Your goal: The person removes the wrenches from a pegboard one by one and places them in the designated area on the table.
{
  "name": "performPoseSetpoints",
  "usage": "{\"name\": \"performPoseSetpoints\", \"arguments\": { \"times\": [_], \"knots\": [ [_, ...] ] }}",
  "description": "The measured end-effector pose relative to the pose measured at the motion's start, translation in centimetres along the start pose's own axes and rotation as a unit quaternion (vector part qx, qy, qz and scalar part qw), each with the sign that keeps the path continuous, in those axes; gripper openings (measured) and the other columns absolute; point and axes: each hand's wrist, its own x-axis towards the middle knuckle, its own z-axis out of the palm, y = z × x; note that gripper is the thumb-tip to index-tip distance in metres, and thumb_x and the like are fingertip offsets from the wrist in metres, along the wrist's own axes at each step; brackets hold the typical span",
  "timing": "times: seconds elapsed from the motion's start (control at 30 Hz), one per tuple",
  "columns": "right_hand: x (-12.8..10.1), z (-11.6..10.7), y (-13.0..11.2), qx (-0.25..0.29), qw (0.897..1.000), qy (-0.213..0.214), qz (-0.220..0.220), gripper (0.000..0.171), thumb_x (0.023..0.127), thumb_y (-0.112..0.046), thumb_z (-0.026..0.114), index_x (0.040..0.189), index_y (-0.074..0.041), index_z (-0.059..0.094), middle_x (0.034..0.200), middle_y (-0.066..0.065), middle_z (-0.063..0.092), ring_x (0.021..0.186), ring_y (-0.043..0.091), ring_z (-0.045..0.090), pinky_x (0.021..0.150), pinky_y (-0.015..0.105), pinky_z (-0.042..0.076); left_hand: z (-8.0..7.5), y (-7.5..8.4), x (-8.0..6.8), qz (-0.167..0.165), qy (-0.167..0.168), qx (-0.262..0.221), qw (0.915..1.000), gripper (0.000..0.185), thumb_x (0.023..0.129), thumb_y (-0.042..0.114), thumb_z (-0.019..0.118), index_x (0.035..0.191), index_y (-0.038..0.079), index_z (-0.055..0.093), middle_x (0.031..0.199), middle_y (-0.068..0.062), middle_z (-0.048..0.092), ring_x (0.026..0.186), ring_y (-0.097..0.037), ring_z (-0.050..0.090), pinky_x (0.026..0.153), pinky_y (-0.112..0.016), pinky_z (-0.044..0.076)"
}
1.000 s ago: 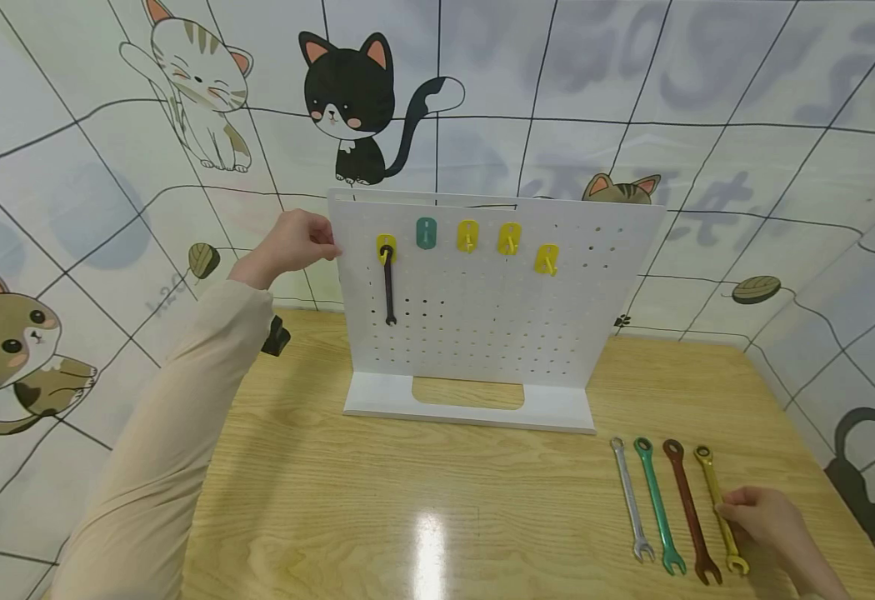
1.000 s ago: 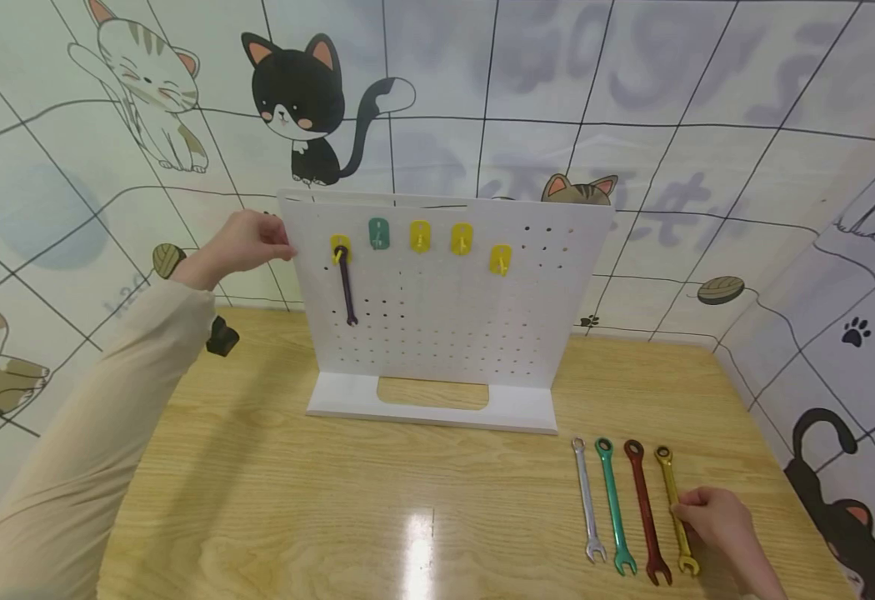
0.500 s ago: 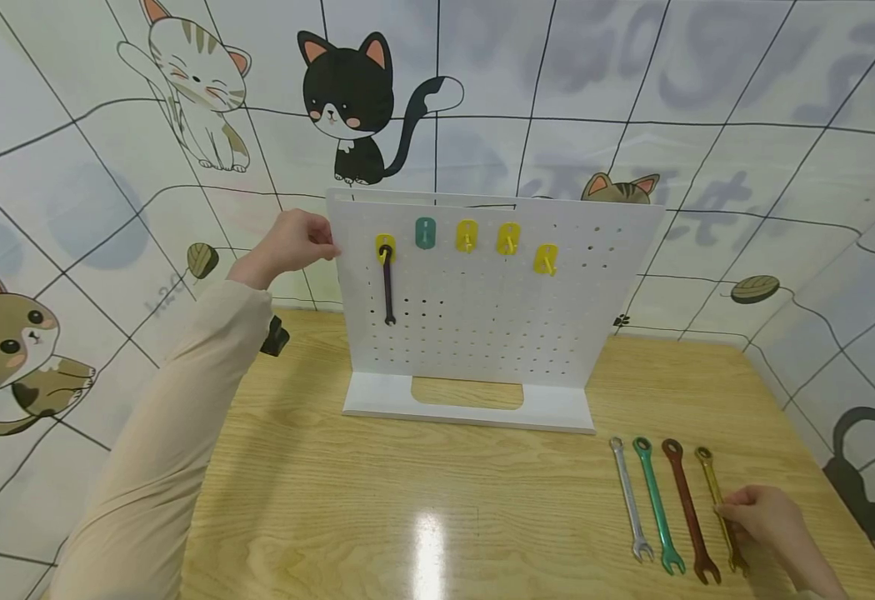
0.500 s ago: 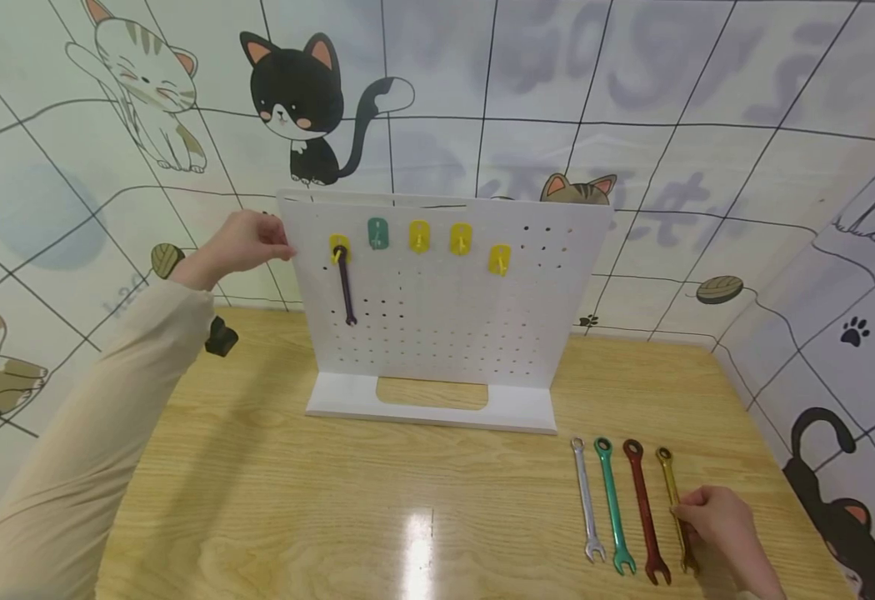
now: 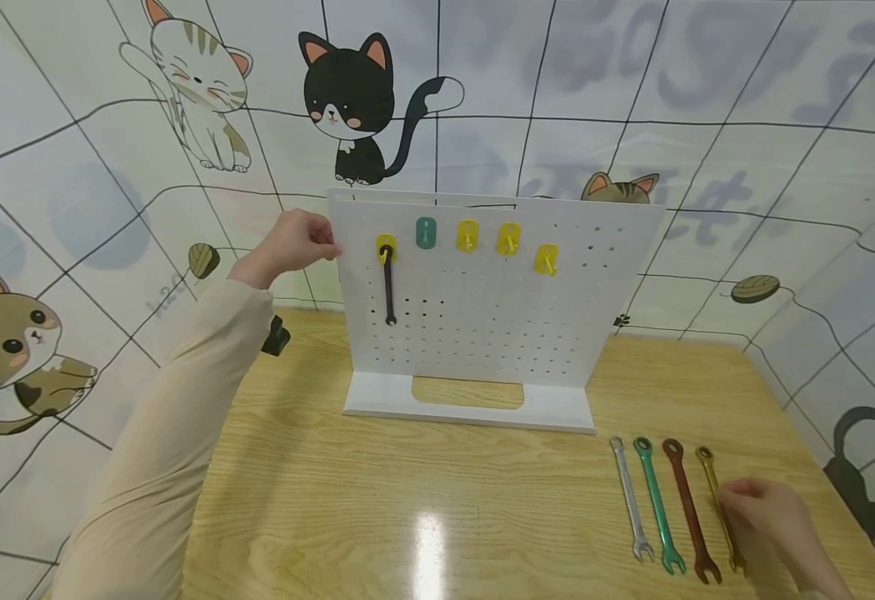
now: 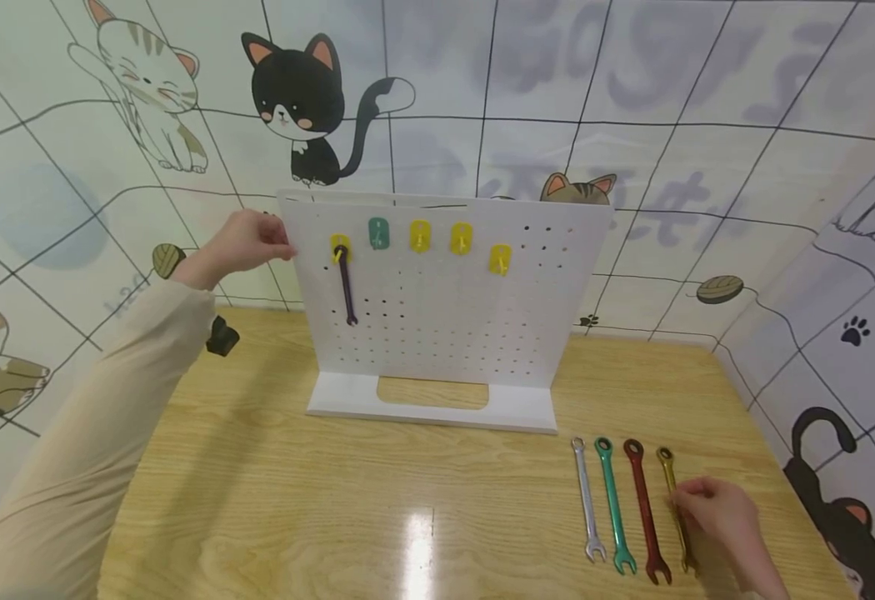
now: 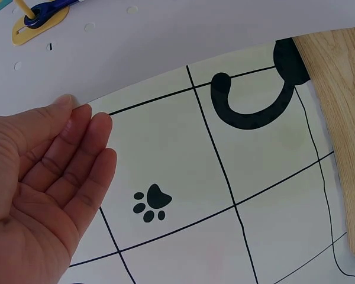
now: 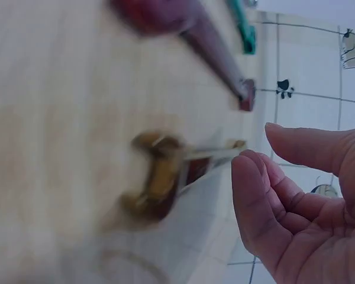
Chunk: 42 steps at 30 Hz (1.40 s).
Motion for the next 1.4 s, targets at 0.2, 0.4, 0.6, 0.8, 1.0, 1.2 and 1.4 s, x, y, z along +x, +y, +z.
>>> {"name": "performPoseSetpoints", "arguments": {
  "times": [0.2, 0.4, 0.6, 0.8, 1.0, 1.2, 1.4],
  "knots": [
    [0.2, -0.2, -1.6, 0.050, 0.999, -0.016, -0.005, 0.053, 0.088, -0.030, 0.063, 0.107, 0.018, 0.054, 0.085, 0.010, 0.067, 0.069, 0.012, 0.062, 0.062, 0.030, 0.051, 0.0, -0.1, 0.0, 0.000, -0.001, -0.007, 1.0000, 0.012, 0.086, 0.007, 0.063, 0.082, -0.004, 0.063, 0.077, -0.014, 0.065, 0.075, -0.026, 0.056, 0.069, -0.034, 0.042],
    [-0.3, -0.2, -3.9, 0.055, 0.998, -0.008, -0.038, 0.047, 0.092, -0.025, 0.058, 0.109, 0.019, 0.053, 0.087, 0.011, 0.066, 0.069, 0.012, 0.062, 0.063, 0.031, 0.052, 0.1, -0.1, 0.0, -0.002, -0.001, -0.003, 1.0000, 0.012, 0.086, 0.008, 0.063, 0.083, -0.004, 0.063, 0.077, -0.013, 0.065, 0.074, -0.026, 0.055, 0.068, -0.033, 0.042],
    [-0.5, 0.3, -5.5, 0.048, 0.996, 0.014, -0.071, 0.045, 0.093, -0.023, 0.058, 0.112, 0.017, 0.054, 0.091, 0.014, 0.067, 0.069, 0.010, 0.062, 0.061, 0.030, 0.052, 0.1, -0.1, -0.1, 0.003, 0.003, -0.004, 1.0000, 0.011, 0.086, 0.007, 0.064, 0.082, -0.004, 0.063, 0.076, -0.014, 0.065, 0.073, -0.025, 0.054, 0.067, -0.032, 0.041],
    [0.4, 1.1, -6.5, 0.088, 0.993, 0.021, -0.080, 0.043, 0.089, -0.028, 0.064, 0.107, 0.011, 0.059, 0.086, 0.009, 0.067, 0.070, 0.015, 0.065, 0.061, 0.033, 0.053, 0.1, -0.1, -0.3, 0.005, 0.003, -0.003, 1.0000, 0.011, 0.086, 0.006, 0.063, 0.082, -0.004, 0.063, 0.076, -0.014, 0.065, 0.073, -0.025, 0.055, 0.068, -0.032, 0.041],
    [-0.4, 1.7, -8.7, 0.078, 0.989, 0.025, -0.127, 0.039, 0.092, -0.022, 0.060, 0.110, 0.012, 0.056, 0.089, 0.014, 0.066, 0.070, 0.011, 0.063, 0.062, 0.031, 0.053, 0.1, 0.0, -0.4, 0.003, 0.001, -0.005, 1.0000, 0.010, 0.086, 0.006, 0.063, 0.082, -0.004, 0.064, 0.077, -0.014, 0.065, 0.073, -0.025, 0.055, 0.067, -0.031, 0.041],
    [-1.1, 1.8, -11.1, 0.076, 0.986, 0.011, -0.148, 0.038, 0.094, -0.019, 0.056, 0.114, 0.013, 0.054, 0.095, 0.018, 0.065, 0.073, 0.011, 0.064, 0.066, 0.028, 0.053, 0.1, 0.0, -0.4, 0.006, 0.004, -0.001, 1.0000, 0.010, 0.085, 0.006, 0.064, 0.082, -0.004, 0.064, 0.075, -0.013, 0.065, 0.072, -0.024, 0.054, 0.067, -0.031, 0.040],
    [-0.9, 2.5, -13.0, 0.102, 0.982, 0.004, -0.157, 0.039, 0.093, -0.021, 0.059, 0.113, 0.012, 0.055, 0.096, 0.019, 0.065, 0.074, 0.010, 0.064, 0.067, 0.027, 0.053, 0.1, 0.0, -0.4, 0.005, 0.004, -0.001, 1.0000, 0.010, 0.086, 0.006, 0.064, 0.082, -0.003, 0.064, 0.076, -0.013, 0.065, 0.073, -0.024, 0.055, 0.068, -0.032, 0.041]
  ]
}}
